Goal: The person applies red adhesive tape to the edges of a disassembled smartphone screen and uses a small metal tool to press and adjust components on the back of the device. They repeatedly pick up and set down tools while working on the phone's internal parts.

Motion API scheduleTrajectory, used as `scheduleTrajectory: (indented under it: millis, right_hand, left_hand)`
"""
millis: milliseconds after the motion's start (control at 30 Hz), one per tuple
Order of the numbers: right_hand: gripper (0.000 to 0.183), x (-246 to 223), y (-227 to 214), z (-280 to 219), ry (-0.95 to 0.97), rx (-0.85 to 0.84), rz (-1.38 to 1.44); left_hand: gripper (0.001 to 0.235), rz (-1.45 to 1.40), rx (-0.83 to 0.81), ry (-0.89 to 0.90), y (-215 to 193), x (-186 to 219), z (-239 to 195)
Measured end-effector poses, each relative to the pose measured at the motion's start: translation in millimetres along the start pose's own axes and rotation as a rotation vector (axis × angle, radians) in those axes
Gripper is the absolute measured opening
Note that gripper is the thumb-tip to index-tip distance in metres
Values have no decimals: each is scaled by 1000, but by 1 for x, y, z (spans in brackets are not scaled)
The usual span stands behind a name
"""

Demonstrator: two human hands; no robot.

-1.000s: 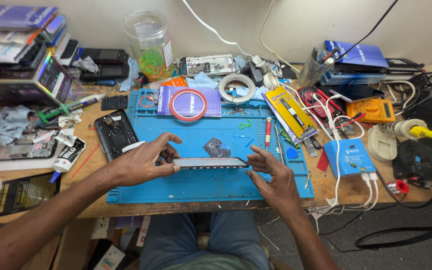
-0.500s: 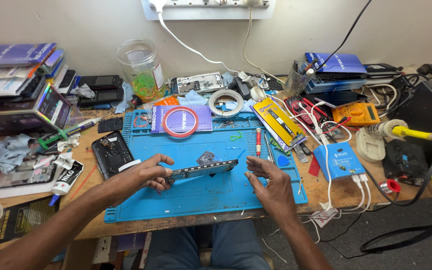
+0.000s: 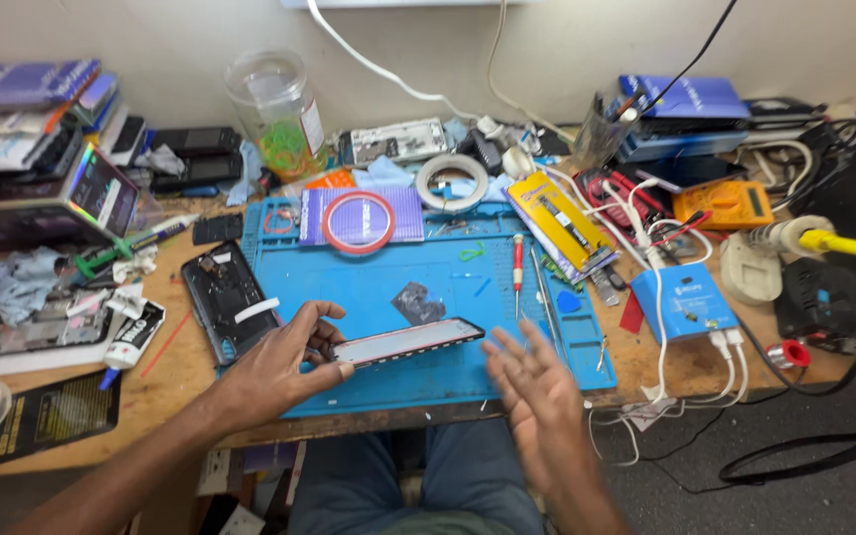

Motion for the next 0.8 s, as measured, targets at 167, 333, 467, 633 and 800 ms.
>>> scheduleTrajectory:
  millis: [167, 333, 467, 633, 800]
  right_hand:
    - [66, 56, 38, -45, 191, -68, 683]
    - [63, 76, 38, -45, 238, 54, 739]
    - [46, 70, 36, -41, 189, 99, 476]
    - [36, 63, 33, -36, 109, 100, 326]
    - [38, 60, 32, -29, 75, 93, 343]
  left_hand:
    - [79, 9, 212, 193, 9, 19, -26]
    - [85, 102, 362, 290, 32, 30, -51]
    - [90, 94, 382, 286, 43, 40, -60]
    - [100, 77, 285, 209, 51, 47, -58]
    - [106, 127, 219, 260, 58, 55, -53]
Point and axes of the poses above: each hand's wrist, its own z-axis towards the middle knuckle, its own y-axis out of the palm, x = y × z, the point moved 8 cm from there along z, towards the middle knuckle, and after that the axes turned 2 degrees about -y, right-handed, at the moved point
